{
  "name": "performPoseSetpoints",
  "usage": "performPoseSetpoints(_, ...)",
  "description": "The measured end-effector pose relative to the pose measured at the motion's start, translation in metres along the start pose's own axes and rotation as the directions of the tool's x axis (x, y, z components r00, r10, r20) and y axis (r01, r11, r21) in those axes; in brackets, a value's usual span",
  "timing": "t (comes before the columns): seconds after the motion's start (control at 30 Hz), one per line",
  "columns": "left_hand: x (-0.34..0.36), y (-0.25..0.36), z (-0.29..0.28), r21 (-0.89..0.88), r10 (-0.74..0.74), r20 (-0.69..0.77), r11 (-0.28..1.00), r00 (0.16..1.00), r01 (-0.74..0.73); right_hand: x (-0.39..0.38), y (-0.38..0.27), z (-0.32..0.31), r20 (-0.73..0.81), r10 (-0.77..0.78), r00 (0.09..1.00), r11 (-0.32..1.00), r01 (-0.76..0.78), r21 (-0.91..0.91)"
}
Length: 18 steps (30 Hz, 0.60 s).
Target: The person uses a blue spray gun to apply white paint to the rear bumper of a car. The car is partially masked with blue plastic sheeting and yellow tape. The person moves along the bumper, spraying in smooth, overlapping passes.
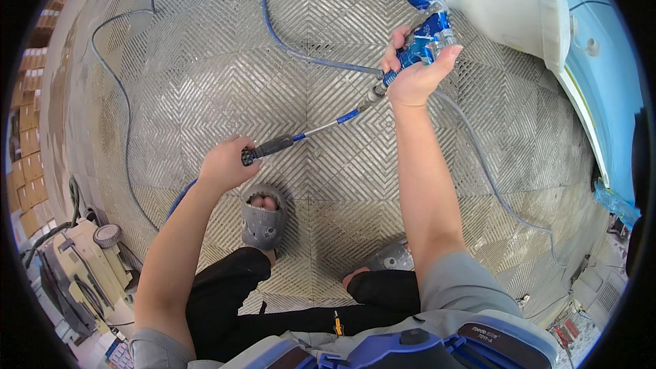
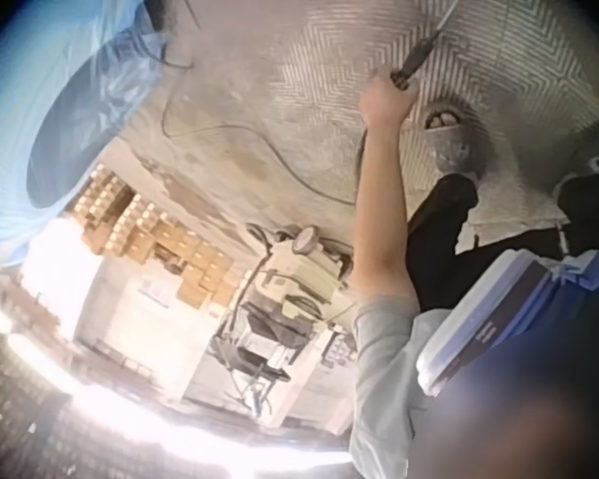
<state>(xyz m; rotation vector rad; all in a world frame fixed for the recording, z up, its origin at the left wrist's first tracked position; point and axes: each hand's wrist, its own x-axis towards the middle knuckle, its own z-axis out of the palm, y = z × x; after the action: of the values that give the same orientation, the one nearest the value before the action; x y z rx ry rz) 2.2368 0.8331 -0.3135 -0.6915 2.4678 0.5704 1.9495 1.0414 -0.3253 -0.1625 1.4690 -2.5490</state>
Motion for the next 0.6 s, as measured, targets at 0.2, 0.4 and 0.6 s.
performPoseSetpoints(0.2,0.001,0.006,0.004,-0.003,0.055,-0.083,0.998,0.995,-0.056,0.009,-0.013,-0.004,0.011,0.025,1.0,1.0,-0.025,0.003)
performPoseSetpoints(0.4,0.007,0.014,0.008,-0.016,0.079,-0.064,0.997,0.995,-0.08,0.007,-0.028,-0.01,-0.106,0.011,0.994,0.999,-0.016,-0.052)
performPoseSetpoints(0.6,0.015,0.014,0.02,-0.022,0.068,0.01,0.997,0.998,-0.068,-0.003,-0.044,-0.008,-0.23,-0.081,0.97,0.993,0.059,-0.102)
